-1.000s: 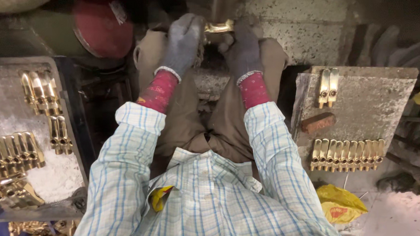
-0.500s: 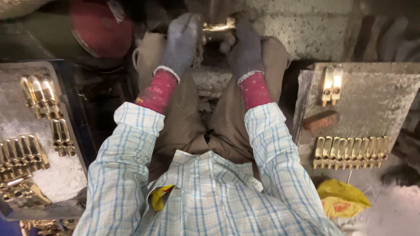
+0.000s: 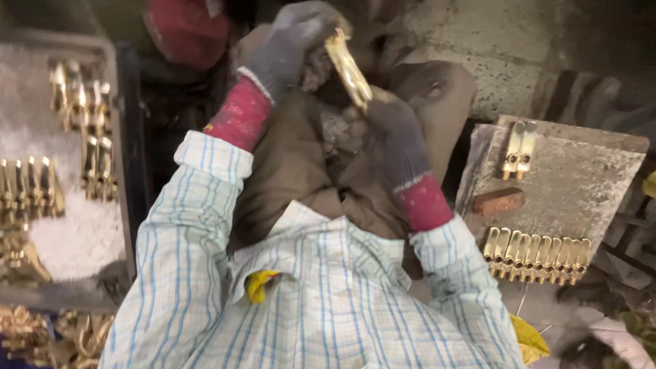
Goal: The person sits on the floor and repeatedly picks up small brass fittings, rubs them with a cloth or abrasive pad, and places them into a tray. The person handles the parts one at a time, rotating them to treat different surfaces.
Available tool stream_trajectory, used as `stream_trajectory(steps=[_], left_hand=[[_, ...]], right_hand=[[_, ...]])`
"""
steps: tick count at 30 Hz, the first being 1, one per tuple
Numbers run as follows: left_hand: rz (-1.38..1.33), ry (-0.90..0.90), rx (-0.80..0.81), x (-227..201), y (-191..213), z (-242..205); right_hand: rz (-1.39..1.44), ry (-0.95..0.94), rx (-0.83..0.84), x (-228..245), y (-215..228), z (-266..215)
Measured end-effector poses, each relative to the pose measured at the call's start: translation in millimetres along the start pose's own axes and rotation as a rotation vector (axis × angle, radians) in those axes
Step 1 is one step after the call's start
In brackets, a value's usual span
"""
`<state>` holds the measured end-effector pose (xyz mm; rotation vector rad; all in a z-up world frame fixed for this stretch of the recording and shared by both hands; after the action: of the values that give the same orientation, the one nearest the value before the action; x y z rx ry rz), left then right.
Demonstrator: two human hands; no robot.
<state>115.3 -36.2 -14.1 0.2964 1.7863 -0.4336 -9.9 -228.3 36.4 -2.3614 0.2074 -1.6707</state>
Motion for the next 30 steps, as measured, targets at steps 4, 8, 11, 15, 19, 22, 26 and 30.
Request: stream_trajectory(steps=[4, 8, 11, 15, 19, 22, 26, 30], left_hand=[[-0.02, -0.128, 0.191, -15, -19, -18], [0.11, -0.223, 0.209, -23, -29, -24], [0.059, -0.215, 0.234, -23, -34, -25], [-0.003, -0.256, 0.243, -10, -29, -35], [0.065, -0.596, 0.371, 1, -17, -73], [0.44, -0.816, 0.351, 5, -16, -116], [-0.467, -0.211, 0.271, 25, -23, -144], [-0.353, -0.103, -0.214, 35, 17, -197]], right_hand=[[-0.962, 0.512, 0.245, 21, -34, -47], [0.486, -0.261, 0.195, -6, -42, -51], [0.475, -0.227, 0.168, -10, -44, -60], [0.402, -0.229, 0.107, -15, -42, -66], [0.526, -0.207, 0.167, -15, -46, -73], [0.581, -0.245, 0.392, -14, -61, -71], [-0.86, 0.414, 0.349, -5, -73, -60], [-0.989, 0.332, 0.639, -12, -96, -47]])
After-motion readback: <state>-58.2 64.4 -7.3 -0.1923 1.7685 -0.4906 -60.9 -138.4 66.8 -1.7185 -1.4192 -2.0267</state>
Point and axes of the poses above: each hand's wrist, its own z-axis towards the middle knuckle, its own y-axis out of the back of the hand, x = y × z, the point moved 3 cm from there along z, towards the middle knuckle, and after that the axes turned 3 degrees about x, right-handed, at the moved point
